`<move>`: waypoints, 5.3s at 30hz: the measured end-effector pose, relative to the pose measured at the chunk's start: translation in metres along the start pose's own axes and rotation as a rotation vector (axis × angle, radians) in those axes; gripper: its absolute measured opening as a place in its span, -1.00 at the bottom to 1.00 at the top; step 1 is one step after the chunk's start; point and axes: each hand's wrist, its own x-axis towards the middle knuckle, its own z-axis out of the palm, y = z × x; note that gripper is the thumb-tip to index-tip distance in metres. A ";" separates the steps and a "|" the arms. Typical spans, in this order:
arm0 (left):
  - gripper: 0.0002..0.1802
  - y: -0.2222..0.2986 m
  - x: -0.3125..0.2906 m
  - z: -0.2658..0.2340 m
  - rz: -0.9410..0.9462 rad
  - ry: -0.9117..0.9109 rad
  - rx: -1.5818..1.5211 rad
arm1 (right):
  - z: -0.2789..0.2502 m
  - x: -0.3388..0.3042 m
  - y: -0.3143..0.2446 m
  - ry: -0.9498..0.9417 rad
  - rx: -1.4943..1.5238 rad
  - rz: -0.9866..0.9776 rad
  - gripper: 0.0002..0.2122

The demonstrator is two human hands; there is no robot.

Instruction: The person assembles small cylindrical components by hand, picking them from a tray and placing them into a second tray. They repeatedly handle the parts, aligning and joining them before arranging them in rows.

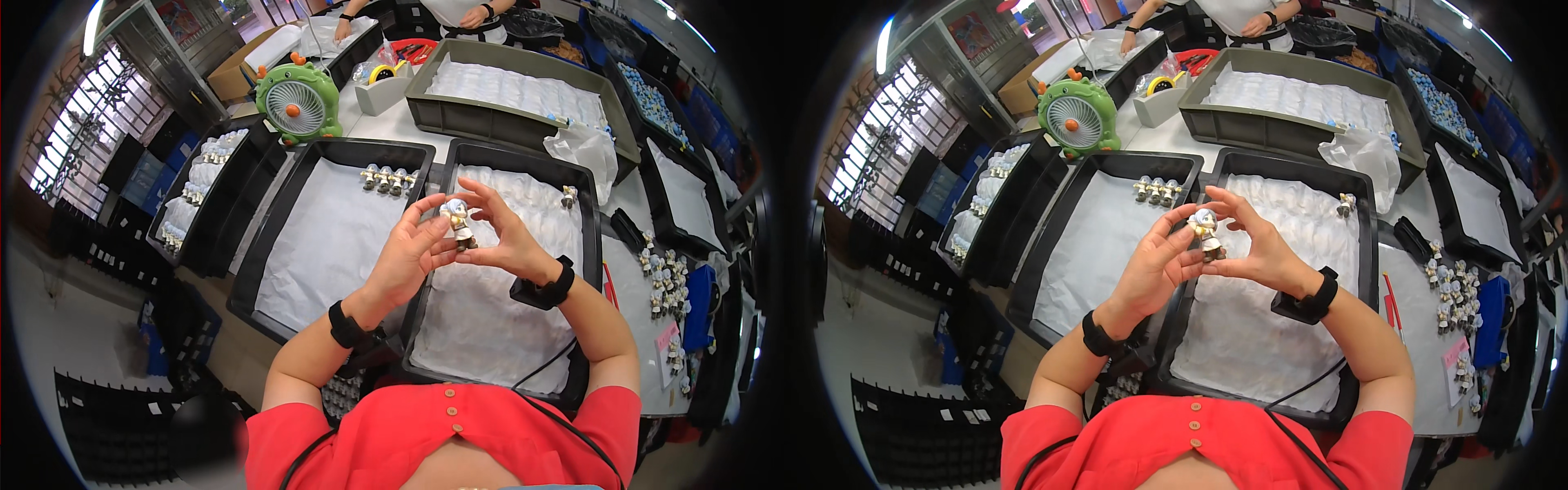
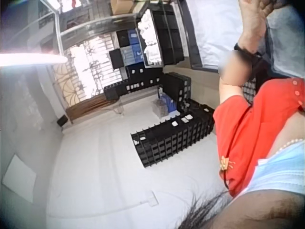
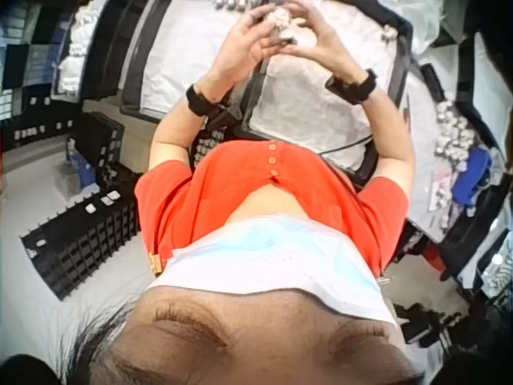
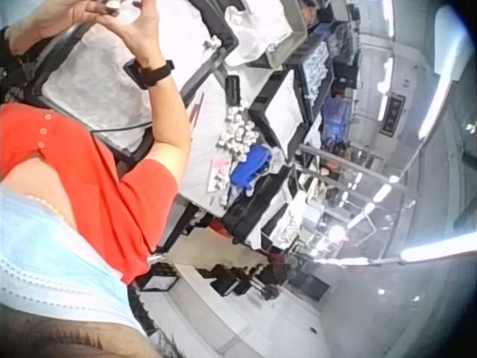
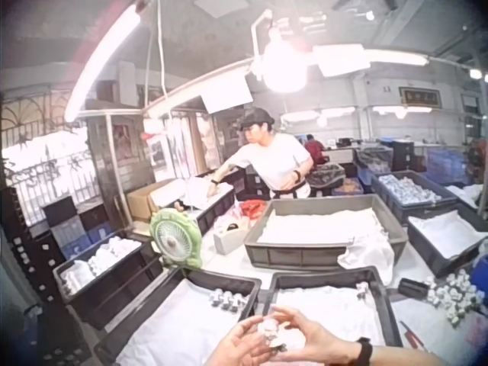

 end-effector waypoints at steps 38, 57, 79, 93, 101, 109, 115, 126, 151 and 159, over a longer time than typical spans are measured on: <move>-0.54 -0.009 -0.009 0.006 0.039 0.083 0.268 | 0.024 0.000 0.031 0.061 -0.128 -0.214 -0.13; -0.53 -0.012 -0.011 0.000 0.080 0.129 0.331 | 0.027 -0.002 0.024 0.106 -0.206 -0.293 -0.15; -0.53 -0.014 -0.005 -0.033 0.204 -0.094 0.604 | 0.032 -0.003 0.020 0.112 -0.090 -0.294 -0.07; -0.47 -0.013 -0.006 -0.007 -0.009 -0.030 0.082 | 0.022 -0.007 -0.009 0.105 -0.227 -0.235 -0.13; -0.44 -0.009 -0.005 -0.008 0.006 -0.043 0.040 | 0.023 -0.006 -0.005 0.116 -0.165 -0.133 -0.09; -0.44 -0.006 -0.005 -0.009 -0.014 -0.067 -0.045 | 0.023 -0.006 -0.003 0.134 -0.165 -0.121 -0.08; -0.45 -0.008 -0.005 -0.011 -0.010 -0.085 -0.073 | 0.023 -0.005 -0.003 0.130 -0.148 -0.120 -0.10; -0.51 -0.009 -0.004 -0.015 -0.019 -0.049 -0.118 | 0.025 -0.005 0.001 0.162 -0.082 -0.084 -0.31; -0.67 0.050 0.143 -0.265 0.161 0.900 1.149 | -0.003 0.008 -0.004 0.276 -0.252 -0.100 -0.84; -0.65 0.037 0.168 -0.264 0.049 0.848 1.535 | -0.018 0.005 0.011 0.384 -0.292 -0.007 -0.88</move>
